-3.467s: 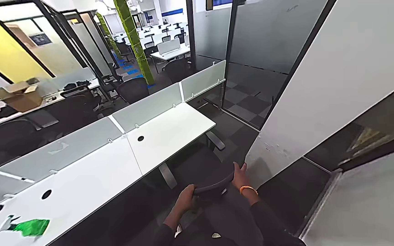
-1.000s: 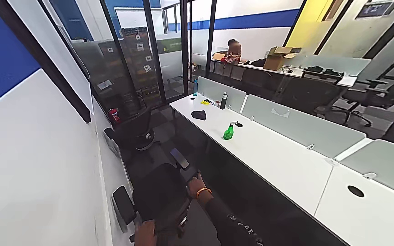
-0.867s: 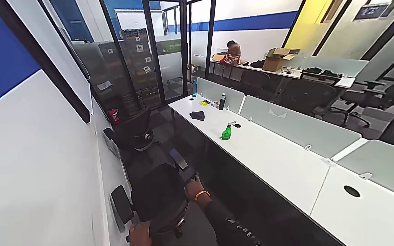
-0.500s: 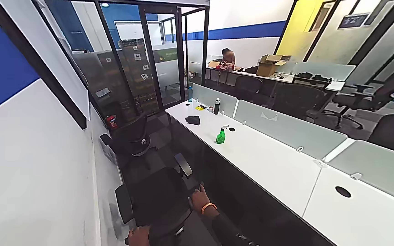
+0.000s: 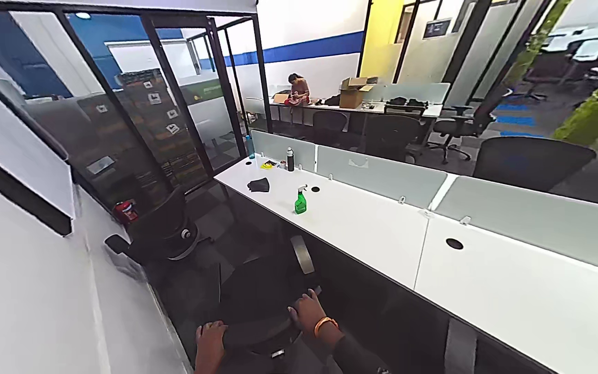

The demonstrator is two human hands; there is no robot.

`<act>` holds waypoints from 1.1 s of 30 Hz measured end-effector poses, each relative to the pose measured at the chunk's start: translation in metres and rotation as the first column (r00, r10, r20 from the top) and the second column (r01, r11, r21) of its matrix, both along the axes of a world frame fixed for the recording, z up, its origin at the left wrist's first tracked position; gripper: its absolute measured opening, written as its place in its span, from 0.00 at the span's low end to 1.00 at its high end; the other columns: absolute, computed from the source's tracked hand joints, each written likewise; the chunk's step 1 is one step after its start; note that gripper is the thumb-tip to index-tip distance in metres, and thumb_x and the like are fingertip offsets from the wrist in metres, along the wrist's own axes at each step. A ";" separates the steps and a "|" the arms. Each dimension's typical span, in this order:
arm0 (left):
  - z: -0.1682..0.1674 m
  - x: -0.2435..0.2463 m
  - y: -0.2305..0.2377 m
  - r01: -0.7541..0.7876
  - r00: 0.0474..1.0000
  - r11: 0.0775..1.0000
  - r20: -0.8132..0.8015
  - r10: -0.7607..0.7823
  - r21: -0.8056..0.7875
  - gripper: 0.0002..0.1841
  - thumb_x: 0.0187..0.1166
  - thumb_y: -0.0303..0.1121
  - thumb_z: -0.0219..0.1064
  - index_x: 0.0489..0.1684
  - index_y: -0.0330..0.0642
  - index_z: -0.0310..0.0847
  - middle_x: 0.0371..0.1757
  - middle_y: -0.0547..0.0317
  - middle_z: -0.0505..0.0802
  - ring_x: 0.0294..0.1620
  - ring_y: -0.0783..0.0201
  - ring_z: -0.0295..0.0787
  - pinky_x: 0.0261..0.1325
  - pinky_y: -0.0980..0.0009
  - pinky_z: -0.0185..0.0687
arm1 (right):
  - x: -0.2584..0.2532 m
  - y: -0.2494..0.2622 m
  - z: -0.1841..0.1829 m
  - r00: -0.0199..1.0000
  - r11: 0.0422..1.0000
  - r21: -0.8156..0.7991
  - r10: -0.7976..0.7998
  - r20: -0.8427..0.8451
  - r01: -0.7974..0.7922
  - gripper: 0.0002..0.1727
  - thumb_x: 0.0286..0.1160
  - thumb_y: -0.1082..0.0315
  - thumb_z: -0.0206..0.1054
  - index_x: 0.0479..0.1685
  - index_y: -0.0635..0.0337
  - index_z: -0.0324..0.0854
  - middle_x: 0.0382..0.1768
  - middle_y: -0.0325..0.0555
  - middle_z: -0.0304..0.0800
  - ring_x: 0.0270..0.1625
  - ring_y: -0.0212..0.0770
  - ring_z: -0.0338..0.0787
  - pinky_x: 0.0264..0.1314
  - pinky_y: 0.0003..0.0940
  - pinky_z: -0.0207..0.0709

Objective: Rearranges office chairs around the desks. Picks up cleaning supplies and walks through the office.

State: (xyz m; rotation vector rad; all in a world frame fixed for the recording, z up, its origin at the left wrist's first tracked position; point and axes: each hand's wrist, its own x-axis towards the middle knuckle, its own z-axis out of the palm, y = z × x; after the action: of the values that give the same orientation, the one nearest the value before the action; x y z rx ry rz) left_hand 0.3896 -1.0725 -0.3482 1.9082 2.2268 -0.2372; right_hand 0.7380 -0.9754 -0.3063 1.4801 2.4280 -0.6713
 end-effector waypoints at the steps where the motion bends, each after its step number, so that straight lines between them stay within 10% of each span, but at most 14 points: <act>1: 0.002 0.004 0.013 0.008 1.000 0.999 -0.026 -0.009 -0.040 0.24 0.65 0.34 0.73 0.65 0.63 0.90 0.74 0.66 0.87 0.83 0.49 0.72 0.86 0.32 0.49 | 0.013 0.001 0.000 1.000 1.000 -0.026 0.006 -0.021 -0.007 0.41 0.89 0.35 0.36 0.59 0.58 0.88 0.64 0.50 0.92 0.79 0.51 0.80 0.94 0.60 0.46; 7: 0.003 0.040 0.067 0.064 0.998 0.998 -0.005 -0.064 -0.028 0.22 0.72 0.28 0.70 0.63 0.60 0.91 0.86 0.59 0.77 0.91 0.40 0.57 0.86 0.25 0.42 | 0.087 -0.018 -0.014 0.988 0.991 -0.029 0.128 -0.086 -0.131 0.40 0.68 0.31 0.70 0.69 0.54 0.82 0.68 0.47 0.87 0.73 0.54 0.81 0.78 0.62 0.66; 12: 0.012 0.090 0.093 -0.001 0.987 1.000 -0.161 0.004 0.017 0.24 0.78 0.27 0.65 0.74 0.58 0.84 0.94 0.48 0.61 0.94 0.29 0.44 0.85 0.23 0.43 | 0.102 -0.043 -0.010 1.000 0.999 -0.030 -0.012 0.020 0.013 0.30 0.74 0.40 0.69 0.66 0.53 0.84 0.65 0.49 0.90 0.72 0.55 0.84 0.75 0.61 0.72; 19: 0.019 0.158 0.081 -0.043 0.995 0.999 -0.088 0.042 -0.011 0.44 0.72 0.26 0.71 0.94 0.48 0.55 0.94 0.30 0.48 0.87 0.25 0.60 0.75 0.35 0.72 | 0.118 -0.065 -0.012 0.997 0.997 -0.055 -0.051 0.058 0.054 0.39 0.70 0.31 0.66 0.70 0.53 0.82 0.62 0.55 0.91 0.68 0.59 0.87 0.71 0.62 0.76; 24: 0.014 0.199 0.052 -0.069 0.994 0.997 0.082 0.070 -0.019 0.60 0.53 0.32 0.85 0.95 0.50 0.50 0.96 0.38 0.32 0.66 0.35 0.86 0.55 0.50 0.90 | 0.128 -0.072 -0.018 0.998 0.999 -0.022 -0.041 0.046 0.042 0.36 0.73 0.35 0.67 0.66 0.56 0.83 0.65 0.55 0.89 0.71 0.59 0.84 0.71 0.59 0.76; 33: 0.020 0.185 0.092 -0.049 0.995 0.999 0.092 0.049 -0.002 0.52 0.55 0.31 0.84 0.91 0.49 0.61 0.97 0.40 0.34 0.65 0.37 0.87 0.55 0.49 0.91 | 0.115 -0.053 -0.018 0.999 0.998 0.019 -0.054 -0.001 0.054 0.36 0.75 0.34 0.64 0.65 0.57 0.83 0.65 0.54 0.89 0.73 0.60 0.83 0.66 0.60 0.79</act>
State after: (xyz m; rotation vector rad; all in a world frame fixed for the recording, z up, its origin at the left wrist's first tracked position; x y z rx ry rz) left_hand 0.5751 -0.9801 -0.3283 1.8228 2.2106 -0.1384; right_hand 0.8530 -1.0279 -0.3241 1.5581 2.4088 -0.6619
